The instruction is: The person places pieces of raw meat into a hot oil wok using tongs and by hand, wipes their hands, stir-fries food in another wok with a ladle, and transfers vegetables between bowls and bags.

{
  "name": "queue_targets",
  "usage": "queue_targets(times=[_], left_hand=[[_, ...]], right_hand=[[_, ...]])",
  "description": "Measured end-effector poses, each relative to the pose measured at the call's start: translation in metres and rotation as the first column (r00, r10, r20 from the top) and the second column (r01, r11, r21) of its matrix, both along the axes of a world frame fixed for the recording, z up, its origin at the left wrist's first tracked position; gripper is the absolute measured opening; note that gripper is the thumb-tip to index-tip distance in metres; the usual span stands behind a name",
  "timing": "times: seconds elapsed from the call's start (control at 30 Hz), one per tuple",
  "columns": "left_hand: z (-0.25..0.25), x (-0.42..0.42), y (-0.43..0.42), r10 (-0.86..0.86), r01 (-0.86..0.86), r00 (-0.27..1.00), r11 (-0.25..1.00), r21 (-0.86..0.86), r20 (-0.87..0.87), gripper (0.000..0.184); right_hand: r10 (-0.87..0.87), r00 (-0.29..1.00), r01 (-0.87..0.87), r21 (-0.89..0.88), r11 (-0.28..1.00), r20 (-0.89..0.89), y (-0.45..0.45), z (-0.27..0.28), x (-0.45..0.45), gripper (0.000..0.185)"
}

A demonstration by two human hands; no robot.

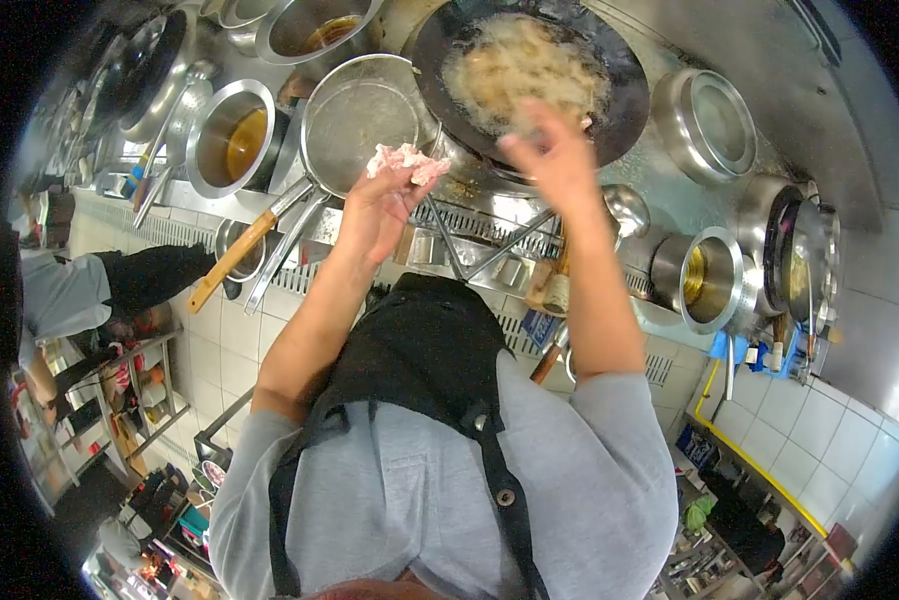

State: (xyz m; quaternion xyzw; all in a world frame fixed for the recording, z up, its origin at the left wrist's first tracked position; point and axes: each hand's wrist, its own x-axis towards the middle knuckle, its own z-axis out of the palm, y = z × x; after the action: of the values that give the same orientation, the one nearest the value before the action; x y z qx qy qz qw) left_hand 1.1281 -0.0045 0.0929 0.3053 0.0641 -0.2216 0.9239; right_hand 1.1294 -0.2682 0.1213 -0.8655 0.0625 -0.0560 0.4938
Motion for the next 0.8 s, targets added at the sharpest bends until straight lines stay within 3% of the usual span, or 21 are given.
queue_targets(times=[0.03,0.1,0.13,0.2,0.27,0.3,0.33,0.4,0.5,0.6,0.7,0.73,0.8], left_hand=[[0.002,0.001,-0.001,-0.004,0.004,1.0,1.0,0.001,-0.004,0.03],[0.004,0.001,-0.006,-0.02,0.02,1.0,1.0,0.0,-0.011,0.028],[0.004,0.0,-0.007,-0.019,0.021,1.0,0.999,0.05,-0.021,0.029],[0.005,-0.003,-0.007,-0.003,0.009,0.999,0.988,0.152,-0.038,0.033],[0.006,-0.004,0.001,0.028,-0.028,1.0,0.976,0.216,0.001,0.031],[0.006,-0.004,0.005,0.047,-0.051,0.999,0.968,0.246,0.022,0.031],[0.006,-0.004,0.008,0.024,-0.033,0.999,0.976,0.213,0.041,0.031],[0.006,-0.007,0.013,-0.025,0.013,0.997,0.989,0.149,0.077,0.031],[0.007,-0.008,0.012,-0.105,0.106,0.993,0.994,-0.021,0.045,0.035],[0.009,-0.008,0.015,-0.174,0.171,0.984,0.983,0.067,0.041,0.038],[0.014,-0.01,0.014,-0.264,0.25,0.962,0.954,0.167,0.064,0.037],[0.012,-0.01,0.013,-0.302,0.287,0.952,0.938,0.196,0.051,0.037],[0.008,-0.011,0.011,-0.369,0.352,0.929,0.902,0.251,0.023,0.037]], right_hand=[[0.168,0.984,-0.145,0.279,0.949,-0.061,0.035,0.015,-0.016,0.063],[0.298,0.947,-0.302,0.016,0.953,0.124,0.082,0.023,-0.035,0.045],[0.23,0.955,-0.218,-0.078,0.973,0.19,0.085,0.005,-0.031,0.035],[0.083,0.995,-0.089,0.153,0.984,0.048,0.069,-0.009,-0.021,0.027],[-0.101,0.993,0.06,0.477,0.877,0.06,0.042,-0.026,-0.008,0.02],[-0.154,0.985,0.142,0.147,0.979,0.074,0.023,-0.031,-0.002,0.017],[-0.163,0.986,0.156,-0.162,0.974,-0.034,0.015,-0.01,0.0,0.019],[0.04,0.999,-0.048,-0.403,0.914,-0.028,0.005,-0.02,0.016,0.03],[0.157,0.979,-0.179,-0.179,0.967,-0.13,0.02,-0.018,0.024,0.039],[0.223,0.975,-0.223,0.028,0.974,-0.018,0.051,0.014,0.007,0.046],[0.469,0.882,-0.469,0.185,0.864,0.047,0.085,0.04,-0.023,0.043],[0.433,0.9,-0.432,-0.027,0.901,0.042,0.086,0.031,-0.027,0.04],[0.374,0.924,-0.362,-0.129,0.923,0.08,0.075,0.027,-0.026,0.035]])
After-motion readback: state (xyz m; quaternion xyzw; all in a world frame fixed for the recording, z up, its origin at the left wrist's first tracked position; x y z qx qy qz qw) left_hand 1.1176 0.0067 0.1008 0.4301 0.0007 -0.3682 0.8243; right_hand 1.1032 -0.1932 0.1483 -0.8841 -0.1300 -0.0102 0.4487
